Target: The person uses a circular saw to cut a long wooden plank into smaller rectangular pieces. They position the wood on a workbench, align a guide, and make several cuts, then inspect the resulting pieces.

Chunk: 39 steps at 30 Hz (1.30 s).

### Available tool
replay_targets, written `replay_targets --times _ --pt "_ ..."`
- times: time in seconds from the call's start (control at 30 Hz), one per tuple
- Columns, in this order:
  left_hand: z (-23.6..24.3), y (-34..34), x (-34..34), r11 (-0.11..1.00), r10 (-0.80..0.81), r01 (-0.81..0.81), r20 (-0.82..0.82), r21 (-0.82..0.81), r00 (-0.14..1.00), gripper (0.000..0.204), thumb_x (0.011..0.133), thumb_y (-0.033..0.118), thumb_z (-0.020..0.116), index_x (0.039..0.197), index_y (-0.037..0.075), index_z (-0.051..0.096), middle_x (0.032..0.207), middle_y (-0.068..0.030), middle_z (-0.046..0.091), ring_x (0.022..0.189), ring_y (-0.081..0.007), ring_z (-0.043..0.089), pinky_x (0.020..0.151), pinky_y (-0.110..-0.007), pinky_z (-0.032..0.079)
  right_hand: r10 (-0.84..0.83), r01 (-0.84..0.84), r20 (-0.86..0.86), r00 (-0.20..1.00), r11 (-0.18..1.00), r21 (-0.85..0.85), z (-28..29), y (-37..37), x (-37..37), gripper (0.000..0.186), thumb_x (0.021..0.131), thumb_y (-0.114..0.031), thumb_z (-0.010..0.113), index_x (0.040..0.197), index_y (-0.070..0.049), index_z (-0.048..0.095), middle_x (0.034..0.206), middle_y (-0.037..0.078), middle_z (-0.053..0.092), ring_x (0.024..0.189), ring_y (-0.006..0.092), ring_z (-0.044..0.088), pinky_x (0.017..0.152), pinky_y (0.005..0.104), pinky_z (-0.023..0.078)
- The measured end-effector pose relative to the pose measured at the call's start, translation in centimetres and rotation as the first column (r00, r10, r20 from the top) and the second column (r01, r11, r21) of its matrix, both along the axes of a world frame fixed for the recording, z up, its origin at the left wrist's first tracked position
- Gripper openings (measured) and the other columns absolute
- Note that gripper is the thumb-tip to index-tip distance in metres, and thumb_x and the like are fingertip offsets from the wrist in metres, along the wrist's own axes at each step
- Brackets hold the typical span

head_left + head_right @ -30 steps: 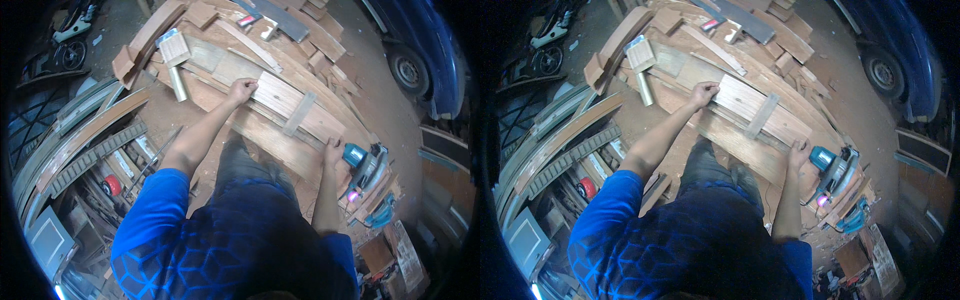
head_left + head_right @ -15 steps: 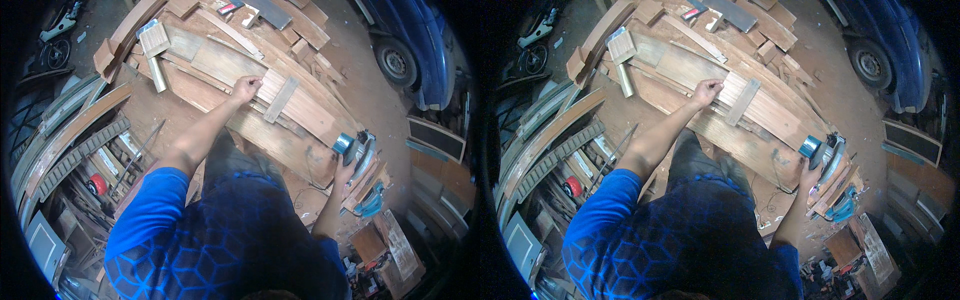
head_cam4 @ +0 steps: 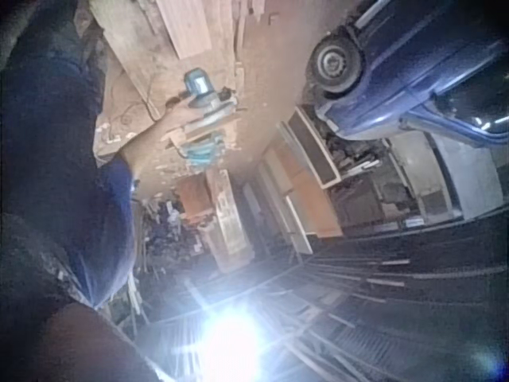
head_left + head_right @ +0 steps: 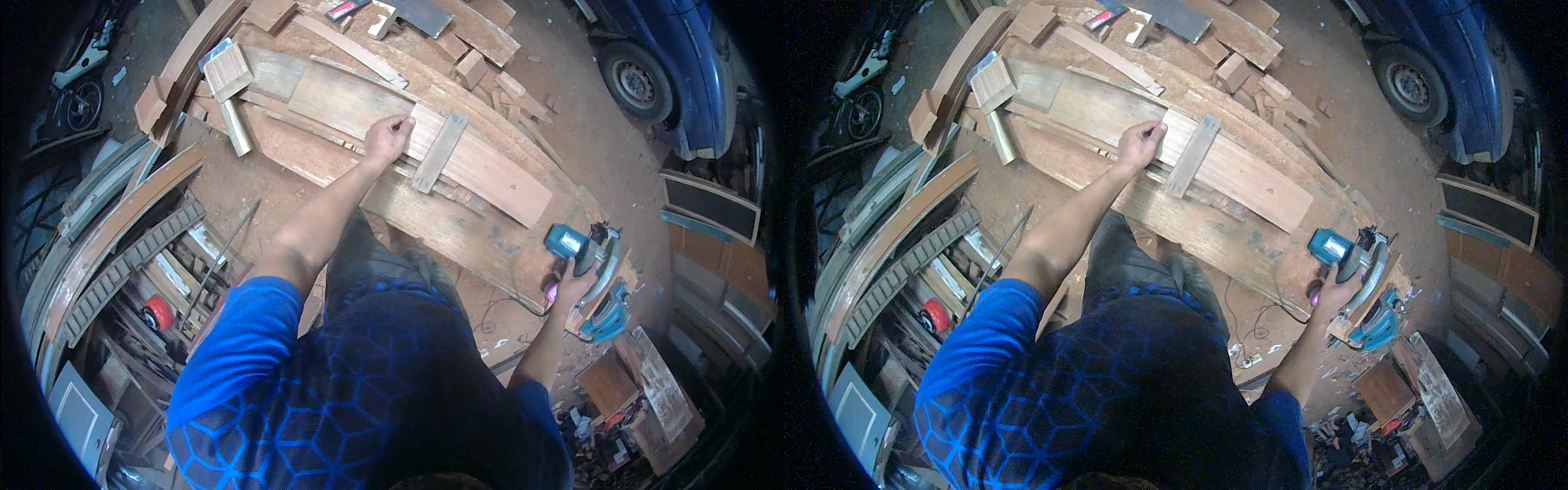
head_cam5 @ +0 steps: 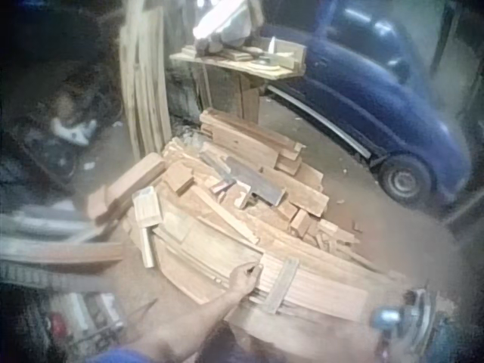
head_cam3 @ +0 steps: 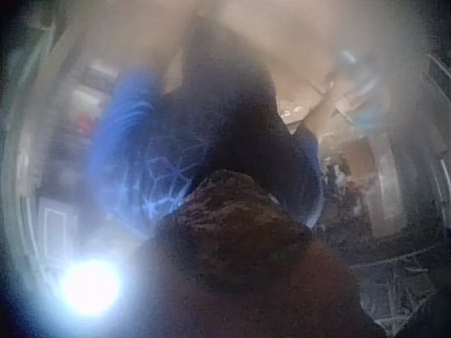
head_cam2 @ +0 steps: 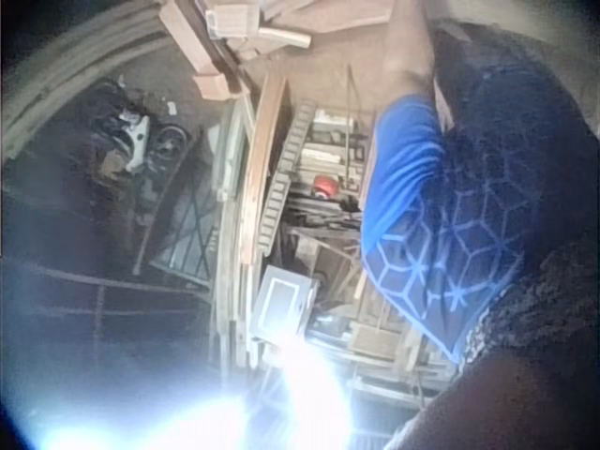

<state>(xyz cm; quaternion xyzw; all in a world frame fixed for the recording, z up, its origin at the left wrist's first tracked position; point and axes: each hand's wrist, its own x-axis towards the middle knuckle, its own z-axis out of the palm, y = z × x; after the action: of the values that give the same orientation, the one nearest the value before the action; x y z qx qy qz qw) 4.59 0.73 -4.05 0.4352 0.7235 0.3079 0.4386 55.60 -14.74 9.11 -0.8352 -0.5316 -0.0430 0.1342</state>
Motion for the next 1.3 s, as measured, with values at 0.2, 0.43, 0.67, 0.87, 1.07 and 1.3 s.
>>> replay_targets --times 0.2,0.43,0.67,0.87,1.07,1.3 --pt "0.5 -1.3 3.2 0.997 -0.062 0.062 -0.003 0.051 0.998 0.036 0.096 0.043 0.065 0.110 0.013 0.079 0.094 -0.0157 0.076 0.089 -0.0327 0.074 0.080 -0.040 0.056 0.598 -0.638 -0.223 0.770 0.735 -0.230 -2.2 10.0 -16.0 0.112 0.069 -0.053 0.088 0.155 -0.003 0.036 0.150 0.025 0.045 0.139 0.0454 0.038 0.122 0.0571 0.024" --pt "0.5 -0.5 4.0 0.987 -0.080 0.089 -0.070 0.136 0.994 0.035 0.097 0.042 0.061 0.109 0.014 0.079 0.098 -0.0167 0.076 0.092 -0.0370 0.072 0.081 -0.044 0.056 0.687 -0.704 -0.215 0.694 0.586 -0.402 -5.9 13.7 -16.7 0.118 0.058 -0.039 0.091 0.157 -0.005 0.037 0.138 0.025 0.049 0.127 0.0420 0.047 0.111 0.0518 0.037" --pt "1.4 -0.4 5.6 0.997 0.028 -0.023 -0.060 0.077 0.998 0.033 0.097 0.039 0.061 0.106 0.013 0.078 0.090 -0.0151 0.076 0.085 -0.0349 0.073 0.078 -0.044 0.056 0.658 -0.688 -0.255 0.709 0.566 -0.453 -5.4 13.9 -17.0 0.119 0.058 -0.039 0.093 0.158 -0.008 0.037 0.136 0.027 0.048 0.127 0.0436 0.045 0.112 0.0526 0.034" --pt "1.0 -0.2 5.5 0.993 0.018 -0.006 -0.104 0.116 0.994 0.032 0.096 0.038 0.062 0.103 0.011 0.078 0.084 -0.0154 0.075 0.080 -0.0348 0.072 0.075 -0.045 0.056 0.718 -0.730 -0.194 0.668 0.584 -0.355 -6.1 13.8 -16.4 0.121 0.055 -0.039 0.092 0.158 -0.008 0.037 0.129 0.025 0.050 0.116 0.0421 0.049 0.106 0.0502 0.039" --pt "0.4 -0.2 5.5 0.993 0.043 -0.033 -0.093 0.113 0.995 0.032 0.096 0.040 0.066 0.106 0.012 0.078 0.079 -0.0128 0.074 0.071 -0.0263 0.072 0.069 -0.038 0.055 0.657 -0.709 -0.287 0.697 0.573 -0.411 -5.4 14.3 -16.7 0.124 0.055 -0.042 0.095 0.159 -0.011 0.036 0.138 0.025 0.047 0.125 0.0428 0.045 0.112 0.0525 0.034" --pt "0.7 -0.2 5.3 0.994 0.049 -0.040 -0.090 0.100 0.995 0.030 0.095 0.036 0.065 0.104 0.011 0.078 0.087 -0.0152 0.075 0.081 -0.0323 0.073 0.076 -0.043 0.056 0.680 -0.703 -0.226 0.698 0.591 -0.395 -5.5 14.1 -17.2 0.119 0.058 -0.042 0.092 0.159 -0.013 0.038 0.134 0.024 0.049 0.123 0.0421 0.047 0.107 0.0504 0.039"
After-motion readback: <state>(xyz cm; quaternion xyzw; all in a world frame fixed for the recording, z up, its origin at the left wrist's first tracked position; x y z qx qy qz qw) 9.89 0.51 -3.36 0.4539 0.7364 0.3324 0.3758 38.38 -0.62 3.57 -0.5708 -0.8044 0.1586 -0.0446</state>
